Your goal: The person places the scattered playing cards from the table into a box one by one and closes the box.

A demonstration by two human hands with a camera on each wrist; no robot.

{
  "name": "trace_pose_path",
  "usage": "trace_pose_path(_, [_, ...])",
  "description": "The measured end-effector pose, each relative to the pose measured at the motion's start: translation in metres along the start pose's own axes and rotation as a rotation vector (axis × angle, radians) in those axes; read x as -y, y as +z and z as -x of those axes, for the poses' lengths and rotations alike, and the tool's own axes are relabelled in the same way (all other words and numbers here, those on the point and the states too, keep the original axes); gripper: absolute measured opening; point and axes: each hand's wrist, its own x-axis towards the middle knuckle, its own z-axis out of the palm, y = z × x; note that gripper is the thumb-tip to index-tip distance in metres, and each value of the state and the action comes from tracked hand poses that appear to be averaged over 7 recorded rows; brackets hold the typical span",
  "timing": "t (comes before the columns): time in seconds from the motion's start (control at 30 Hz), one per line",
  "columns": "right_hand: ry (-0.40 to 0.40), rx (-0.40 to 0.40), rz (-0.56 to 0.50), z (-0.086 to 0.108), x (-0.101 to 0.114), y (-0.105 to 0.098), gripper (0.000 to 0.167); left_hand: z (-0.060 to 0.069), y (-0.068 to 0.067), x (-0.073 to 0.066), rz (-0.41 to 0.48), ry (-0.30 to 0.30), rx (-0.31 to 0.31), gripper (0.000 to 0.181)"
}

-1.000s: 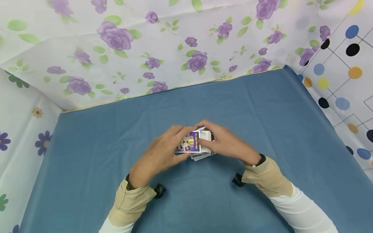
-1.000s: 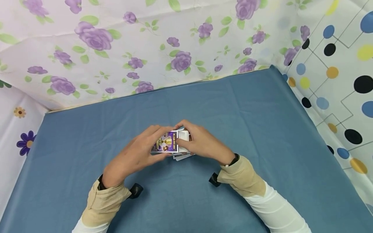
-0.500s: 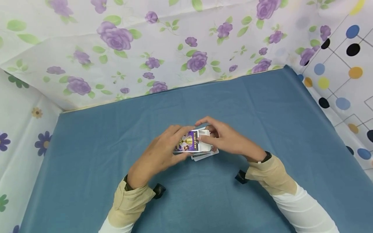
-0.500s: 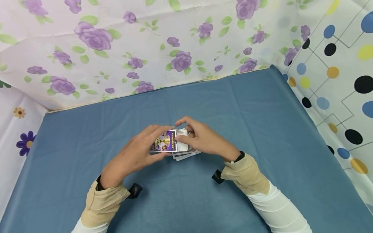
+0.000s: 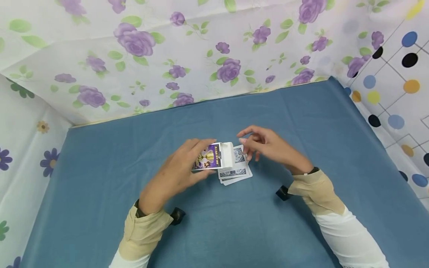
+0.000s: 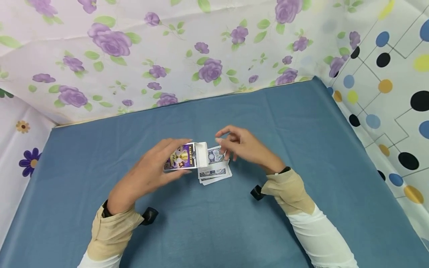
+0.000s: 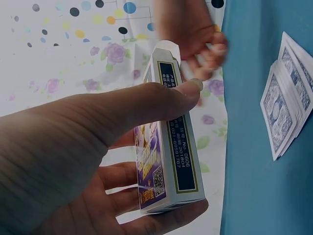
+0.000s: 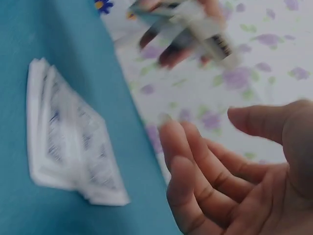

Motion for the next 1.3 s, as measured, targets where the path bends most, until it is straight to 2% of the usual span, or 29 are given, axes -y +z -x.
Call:
trace_pose_path(0.13, [0.044,-0.055,0.09,-0.009,-0.023,0.006,0.034,0.0,-0.002,0.002,-0.001,-0.01,0.003,0.073])
trace_pose_path(0.27, [0.054,-0.099,0.189,-0.013,-0.036,0.014,0.034,0.001,-0.002,0.002,0.005,-0.016,0.007,0.073])
trace_pose_path(0.5, [0.06,-0.149,0.351,-0.013,-0.04,0.021,0.046,0.0,-0.003,0.001,0.004,-0.007,0.01,0.073])
trace_pose_path(0.7, [0.082,-0.16,0.46,-0.017,-0.042,0.023,0.042,0.001,0.0,0.002,0.008,-0.029,0.032,0.072])
trace_pose_path(1.07, [0.077,-0.188,0.385,-0.018,-0.045,0.022,0.04,0.005,0.002,0.005,0.013,-0.042,0.026,0.072])
trace_pose_path(1.17, [0.064,-0.199,0.327,-0.018,-0.045,0.02,0.038,0.005,0.001,0.006,0.013,-0.04,0.017,0.072])
trace_pose_path(1.3, [0.047,-0.202,0.205,-0.018,-0.046,0.014,0.027,0.003,0.0,0.007,0.014,-0.034,0.007,0.073])
